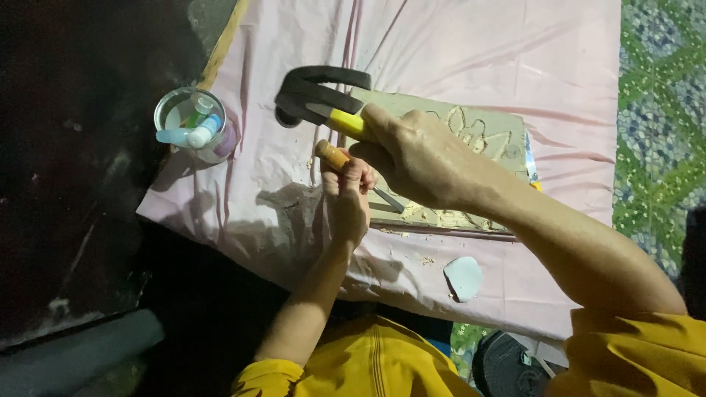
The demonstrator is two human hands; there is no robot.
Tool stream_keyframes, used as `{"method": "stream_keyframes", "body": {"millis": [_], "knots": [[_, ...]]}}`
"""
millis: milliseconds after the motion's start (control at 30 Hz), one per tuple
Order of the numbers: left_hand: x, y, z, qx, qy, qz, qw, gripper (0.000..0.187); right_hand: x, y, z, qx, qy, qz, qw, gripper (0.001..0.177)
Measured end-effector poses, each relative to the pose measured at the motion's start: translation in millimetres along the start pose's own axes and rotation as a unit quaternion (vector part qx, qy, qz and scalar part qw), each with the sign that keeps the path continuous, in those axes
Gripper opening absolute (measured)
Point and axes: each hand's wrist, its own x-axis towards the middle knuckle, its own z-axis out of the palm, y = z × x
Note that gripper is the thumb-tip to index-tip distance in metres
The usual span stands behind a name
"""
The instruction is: Carving a floral design into a wooden block using a hammer and a small chisel.
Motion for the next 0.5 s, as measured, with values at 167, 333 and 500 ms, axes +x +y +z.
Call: {"method": "stream_keyframes", "body": {"millis": [167,333,500], "knots": [[0,9,2,0.054,0.006,-0.035,0.998,0.016,4,13,6,-0.046,-0.072,0.008,0.996,0.015],[-5,27,12,0.113,0.079,-0.103,0.985,0.024,4,2,12,0.012,-0.048,0.015,0.999,0.015],[4,-30,-21,0.163,0.159,-0.157,0.961,0.028,11,8,15,-0.064,-0.142,0.064,0.986,0.021]]}}
